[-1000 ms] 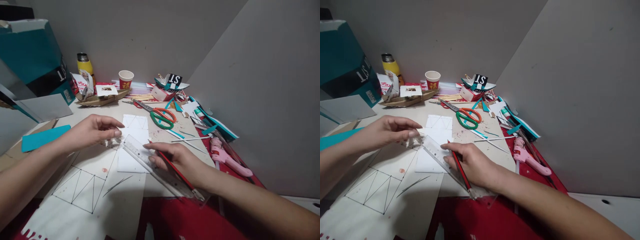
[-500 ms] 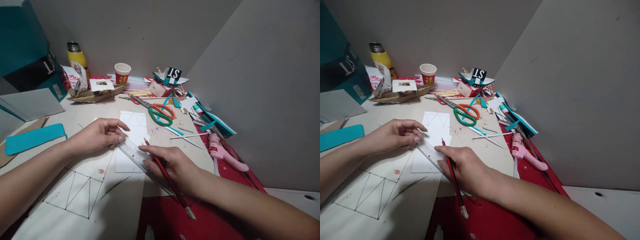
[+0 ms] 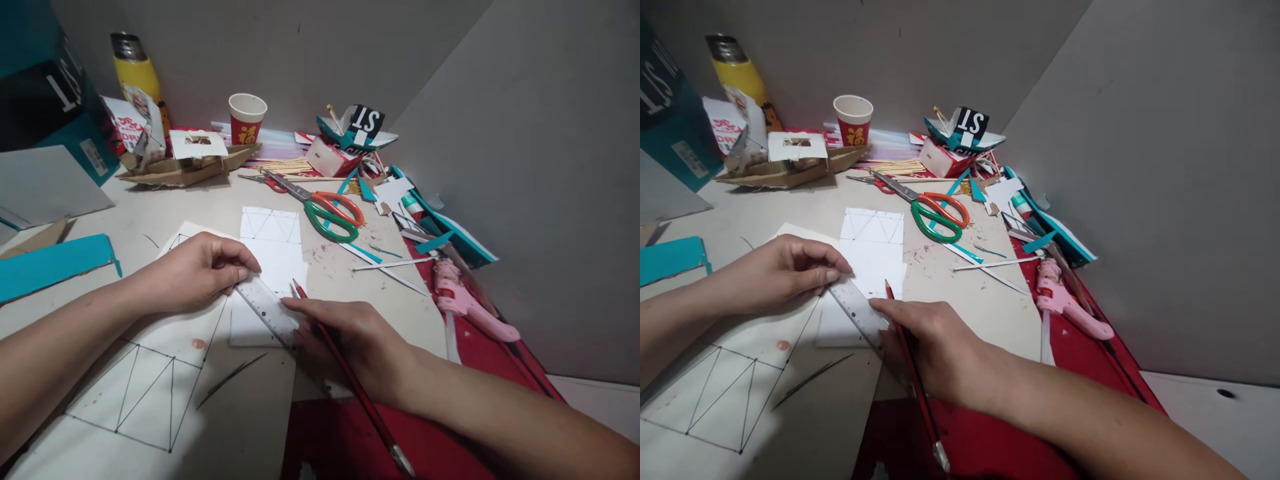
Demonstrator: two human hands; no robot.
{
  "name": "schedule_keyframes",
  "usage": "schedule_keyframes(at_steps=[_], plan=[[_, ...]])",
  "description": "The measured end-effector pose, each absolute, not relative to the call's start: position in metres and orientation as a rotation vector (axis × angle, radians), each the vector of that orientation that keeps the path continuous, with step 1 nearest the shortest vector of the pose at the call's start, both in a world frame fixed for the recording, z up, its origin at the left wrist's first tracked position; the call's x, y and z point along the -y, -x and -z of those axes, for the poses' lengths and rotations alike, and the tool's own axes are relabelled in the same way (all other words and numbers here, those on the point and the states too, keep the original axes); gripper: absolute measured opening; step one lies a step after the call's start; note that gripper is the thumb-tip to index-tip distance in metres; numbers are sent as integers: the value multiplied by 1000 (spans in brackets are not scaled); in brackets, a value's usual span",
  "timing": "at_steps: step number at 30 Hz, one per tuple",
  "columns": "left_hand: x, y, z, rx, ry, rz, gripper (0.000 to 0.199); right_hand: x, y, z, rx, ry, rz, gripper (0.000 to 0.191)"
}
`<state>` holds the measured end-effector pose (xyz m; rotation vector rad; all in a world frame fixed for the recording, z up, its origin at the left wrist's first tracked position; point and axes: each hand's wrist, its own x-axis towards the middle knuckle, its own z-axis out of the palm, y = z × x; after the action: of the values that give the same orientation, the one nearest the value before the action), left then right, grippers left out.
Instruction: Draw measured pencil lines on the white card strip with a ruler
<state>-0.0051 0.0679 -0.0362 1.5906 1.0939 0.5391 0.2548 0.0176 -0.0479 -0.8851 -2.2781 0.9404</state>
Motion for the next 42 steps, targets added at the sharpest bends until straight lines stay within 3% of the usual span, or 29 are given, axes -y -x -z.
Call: schedule_keyframes(at_steps=[5, 16, 42], plan=[[-67, 5, 40, -1102, -1638, -539, 18, -18, -256, 46, 2278, 939, -1086, 33], [-62, 5, 43, -1214, -1753, -556, 26, -17, -257, 48, 2366, 899, -894, 33], [-61, 6, 41, -1258, -1799, -510, 28, -18, -258, 52, 2372, 880, -946, 35]])
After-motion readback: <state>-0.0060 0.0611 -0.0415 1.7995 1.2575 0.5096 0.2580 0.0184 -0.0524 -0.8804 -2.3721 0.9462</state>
